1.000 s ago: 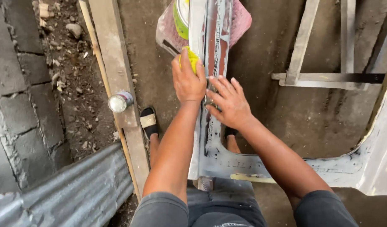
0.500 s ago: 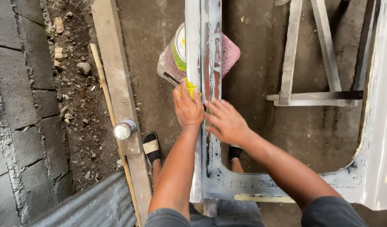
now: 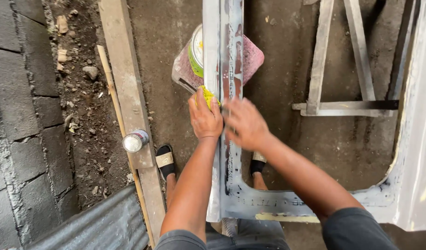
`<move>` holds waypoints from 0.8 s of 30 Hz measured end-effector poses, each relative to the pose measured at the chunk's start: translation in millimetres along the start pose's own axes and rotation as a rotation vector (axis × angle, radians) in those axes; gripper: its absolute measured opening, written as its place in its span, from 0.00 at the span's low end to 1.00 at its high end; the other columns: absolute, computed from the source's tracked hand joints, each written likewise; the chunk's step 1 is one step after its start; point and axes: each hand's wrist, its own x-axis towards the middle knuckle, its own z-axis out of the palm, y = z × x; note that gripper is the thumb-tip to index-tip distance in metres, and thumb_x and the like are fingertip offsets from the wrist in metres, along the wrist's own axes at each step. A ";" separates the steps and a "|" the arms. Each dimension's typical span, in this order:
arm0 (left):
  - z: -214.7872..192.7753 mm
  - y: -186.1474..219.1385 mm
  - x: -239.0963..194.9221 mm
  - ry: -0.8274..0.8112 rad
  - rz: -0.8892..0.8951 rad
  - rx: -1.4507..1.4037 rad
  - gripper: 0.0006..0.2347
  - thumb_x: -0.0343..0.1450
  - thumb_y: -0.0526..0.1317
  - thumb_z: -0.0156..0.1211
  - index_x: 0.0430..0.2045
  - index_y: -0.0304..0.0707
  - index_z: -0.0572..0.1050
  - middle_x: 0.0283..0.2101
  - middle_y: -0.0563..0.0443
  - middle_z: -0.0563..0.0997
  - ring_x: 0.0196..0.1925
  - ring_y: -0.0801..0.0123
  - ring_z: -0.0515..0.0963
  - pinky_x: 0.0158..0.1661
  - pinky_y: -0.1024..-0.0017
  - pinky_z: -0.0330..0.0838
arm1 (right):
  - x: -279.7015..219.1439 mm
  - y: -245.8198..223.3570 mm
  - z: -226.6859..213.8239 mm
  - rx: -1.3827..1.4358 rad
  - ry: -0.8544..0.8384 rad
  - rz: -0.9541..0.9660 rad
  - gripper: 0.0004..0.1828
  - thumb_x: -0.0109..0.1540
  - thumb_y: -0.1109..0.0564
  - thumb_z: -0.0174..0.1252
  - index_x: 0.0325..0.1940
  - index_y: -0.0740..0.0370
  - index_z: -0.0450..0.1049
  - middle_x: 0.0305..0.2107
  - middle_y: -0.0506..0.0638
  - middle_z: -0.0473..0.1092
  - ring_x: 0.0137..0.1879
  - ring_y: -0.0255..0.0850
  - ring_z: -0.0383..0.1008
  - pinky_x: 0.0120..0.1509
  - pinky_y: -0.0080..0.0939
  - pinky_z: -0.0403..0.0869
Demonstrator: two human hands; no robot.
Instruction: The person sands the edges and flat surfaces of a large, white metal sheet using a sanding block and a yellow cloth. They dip the sanding block into a green bucket of water to clean it before continuing to sand the metal sheet.
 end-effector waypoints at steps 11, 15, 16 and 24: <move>2.9 -3.4 -1.2 -0.005 -0.015 0.006 0.22 0.77 0.44 0.52 0.65 0.35 0.64 0.58 0.34 0.70 0.59 0.40 0.73 0.58 0.52 0.68 | 71.8 43.3 -4.8 -0.018 0.039 0.054 0.25 0.62 0.48 0.65 0.60 0.61 0.74 0.68 0.59 0.62 0.74 0.60 0.60 0.78 0.66 0.56; 3.7 -5.1 -0.4 0.002 -0.009 0.009 0.22 0.77 0.44 0.52 0.65 0.34 0.63 0.57 0.34 0.70 0.59 0.40 0.73 0.58 0.52 0.69 | 19.7 6.2 -1.0 0.011 0.047 -0.006 0.22 0.61 0.51 0.63 0.56 0.61 0.74 0.68 0.62 0.62 0.74 0.62 0.61 0.77 0.66 0.57; 3.7 -5.9 -0.5 0.004 -0.008 0.007 0.22 0.77 0.44 0.52 0.65 0.34 0.63 0.57 0.34 0.70 0.59 0.40 0.73 0.58 0.52 0.69 | -0.4 -7.6 -1.6 0.073 -0.008 -0.067 0.21 0.60 0.51 0.63 0.54 0.61 0.74 0.67 0.62 0.63 0.73 0.62 0.62 0.77 0.65 0.58; 3.1 -4.7 0.6 0.024 0.011 0.008 0.22 0.77 0.45 0.52 0.65 0.34 0.63 0.57 0.34 0.71 0.59 0.40 0.73 0.58 0.51 0.69 | 30.3 40.3 -18.0 -0.004 -0.072 -0.165 0.24 0.59 0.49 0.64 0.57 0.58 0.75 0.66 0.58 0.65 0.72 0.57 0.64 0.76 0.65 0.58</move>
